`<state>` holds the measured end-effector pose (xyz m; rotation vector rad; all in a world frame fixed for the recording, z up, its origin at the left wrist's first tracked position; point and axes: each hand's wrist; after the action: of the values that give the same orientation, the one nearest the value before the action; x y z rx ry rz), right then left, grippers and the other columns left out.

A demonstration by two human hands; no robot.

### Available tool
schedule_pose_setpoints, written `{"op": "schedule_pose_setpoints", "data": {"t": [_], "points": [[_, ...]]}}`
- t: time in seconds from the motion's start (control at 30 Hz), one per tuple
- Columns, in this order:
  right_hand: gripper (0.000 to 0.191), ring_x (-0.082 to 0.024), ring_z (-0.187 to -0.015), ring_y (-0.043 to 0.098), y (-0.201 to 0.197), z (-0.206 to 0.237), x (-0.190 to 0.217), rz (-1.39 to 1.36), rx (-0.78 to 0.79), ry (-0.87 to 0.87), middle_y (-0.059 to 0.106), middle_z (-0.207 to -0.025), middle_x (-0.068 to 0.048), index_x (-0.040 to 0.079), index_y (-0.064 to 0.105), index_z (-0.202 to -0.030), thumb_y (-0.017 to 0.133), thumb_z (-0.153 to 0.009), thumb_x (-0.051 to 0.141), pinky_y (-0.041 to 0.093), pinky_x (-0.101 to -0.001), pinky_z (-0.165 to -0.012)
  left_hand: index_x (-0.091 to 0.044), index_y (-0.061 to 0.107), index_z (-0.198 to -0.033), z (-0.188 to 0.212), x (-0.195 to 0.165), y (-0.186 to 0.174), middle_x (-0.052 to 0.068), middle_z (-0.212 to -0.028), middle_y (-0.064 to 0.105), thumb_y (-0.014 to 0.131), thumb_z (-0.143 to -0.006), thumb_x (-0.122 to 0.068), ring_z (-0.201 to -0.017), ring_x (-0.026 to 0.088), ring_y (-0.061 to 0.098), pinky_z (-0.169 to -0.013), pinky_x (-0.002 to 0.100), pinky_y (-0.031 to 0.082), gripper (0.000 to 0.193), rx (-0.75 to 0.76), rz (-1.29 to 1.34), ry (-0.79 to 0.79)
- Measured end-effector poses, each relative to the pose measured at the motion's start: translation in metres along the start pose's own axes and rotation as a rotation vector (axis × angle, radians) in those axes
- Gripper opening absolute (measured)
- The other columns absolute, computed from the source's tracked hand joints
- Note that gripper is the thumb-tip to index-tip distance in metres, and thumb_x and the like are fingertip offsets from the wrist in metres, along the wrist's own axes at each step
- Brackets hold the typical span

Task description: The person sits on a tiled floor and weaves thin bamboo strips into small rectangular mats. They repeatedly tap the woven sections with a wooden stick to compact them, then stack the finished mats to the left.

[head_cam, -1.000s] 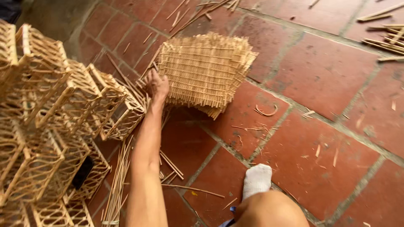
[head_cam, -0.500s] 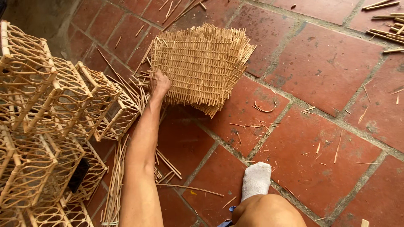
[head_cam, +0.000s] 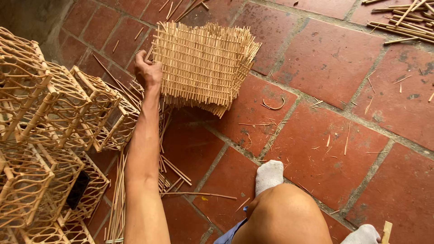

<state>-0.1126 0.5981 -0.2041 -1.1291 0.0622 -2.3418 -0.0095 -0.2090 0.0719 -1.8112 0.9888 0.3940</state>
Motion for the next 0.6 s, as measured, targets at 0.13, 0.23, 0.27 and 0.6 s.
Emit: {"op": "schedule_pose_setpoints", "data": {"t": [0.13,0.23,0.27,0.6], "points": [[0.043,-0.031,-0.080,0.072,-0.009,-0.021,-0.041,-0.007,0.010,-0.037,0.076,-0.088,-0.029,-0.015,0.059,-0.137,0.066,-0.105,0.014,0.057,-0.0405,-0.079,-0.003,0.069,-0.111,-0.011,-0.023,-0.020,0.002,-0.079,0.068,0.077,-0.070,0.002,-0.064,0.011,0.066,-0.051,0.027,0.057,0.042,0.302,0.075,-0.043],[0.044,-0.031,-0.081,0.073,-0.007,-0.018,-0.043,-0.019,0.018,-0.082,0.076,-0.089,-0.030,-0.016,0.058,-0.137,0.065,-0.104,0.013,0.057,-0.0409,-0.080,-0.005,0.076,-0.098,-0.008,-0.056,-0.030,0.003,-0.078,0.073,0.078,-0.080,-0.004,-0.063,0.011,0.066,-0.054,0.026,0.056,0.019,0.651,0.173,-0.164],[0.046,-0.031,-0.082,0.074,-0.007,-0.016,-0.042,-0.011,0.017,-0.119,0.077,-0.088,-0.029,-0.015,0.058,-0.138,0.066,-0.104,0.014,0.058,-0.0400,-0.081,-0.003,0.077,-0.095,-0.004,-0.071,-0.032,0.006,-0.079,0.074,0.077,-0.082,-0.006,-0.062,0.013,0.064,-0.054,0.028,0.054,0.014,0.735,0.198,-0.158],[0.026,-0.016,-0.081,0.067,-0.026,0.074,0.011,-0.024,-0.425,-0.183,0.076,-0.088,-0.014,-0.002,0.074,-0.118,0.078,-0.097,0.014,0.053,-0.0317,-0.072,0.002,0.072,-0.111,0.114,-0.192,-0.060,0.009,-0.096,0.074,0.072,-0.091,-0.001,-0.077,0.014,0.067,-0.067,0.028,0.058,0.020,1.207,0.880,-0.035]]}}
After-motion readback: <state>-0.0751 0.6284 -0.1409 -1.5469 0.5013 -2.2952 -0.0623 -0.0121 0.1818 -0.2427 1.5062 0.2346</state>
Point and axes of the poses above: each hand's wrist, its own z-axis away from the middle knuckle, its own y-axis out of the palm, x = y × z
